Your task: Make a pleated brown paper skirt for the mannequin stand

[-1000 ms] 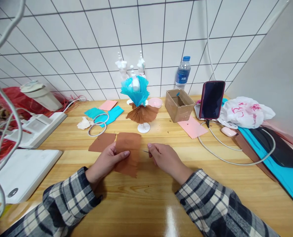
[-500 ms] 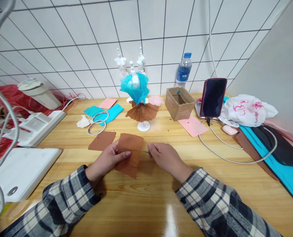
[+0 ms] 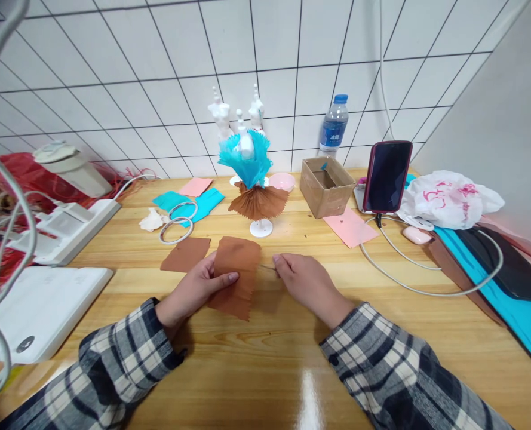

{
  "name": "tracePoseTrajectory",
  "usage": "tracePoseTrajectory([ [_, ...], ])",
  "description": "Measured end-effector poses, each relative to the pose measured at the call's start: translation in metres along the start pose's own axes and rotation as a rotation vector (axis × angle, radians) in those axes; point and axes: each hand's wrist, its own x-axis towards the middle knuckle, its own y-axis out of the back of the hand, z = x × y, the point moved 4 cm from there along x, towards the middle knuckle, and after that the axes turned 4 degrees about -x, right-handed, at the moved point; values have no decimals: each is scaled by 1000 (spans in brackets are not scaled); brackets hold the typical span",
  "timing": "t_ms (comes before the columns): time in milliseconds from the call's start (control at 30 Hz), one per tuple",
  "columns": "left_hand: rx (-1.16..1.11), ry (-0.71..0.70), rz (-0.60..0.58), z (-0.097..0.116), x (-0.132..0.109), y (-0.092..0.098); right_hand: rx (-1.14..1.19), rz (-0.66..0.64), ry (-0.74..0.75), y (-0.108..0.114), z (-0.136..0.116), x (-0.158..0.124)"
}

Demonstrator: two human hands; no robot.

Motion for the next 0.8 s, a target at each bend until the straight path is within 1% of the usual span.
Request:
tracePoseTrajectory([
  [133,-16,-1,1,0,0,0,-242,88,-99,16,12,3],
  [267,-11,-6,0,0,0,0,-354,86,-184,23,17,5],
  [400,32,-17,-2,0,1,2,-387,62,-189,21,18,5],
  [500,130,-13,-58,-1,0,2,-438,114,-154,22,20,6],
  [567,267,-41,-90,-1,-1,2,-472,152,-144,22,23,7],
  [600,353,-71,-76,-1,-2,2,-483,164,-143,23,26,8],
  [633,438,-105,-37,0,-3,4,-486,170,-140,24,29,10],
  [700,533,-167,73,4,-5,8,-470,177,-133,25,33,12],
  [733,512,-190,115,7,-5,9,-444,187,-136,27,35,13],
  [767,444,-209,141,10,-6,11,-383,197,-142,28,35,12],
  [800,345,-233,158,13,-6,12,-258,186,-149,28,34,11],
])
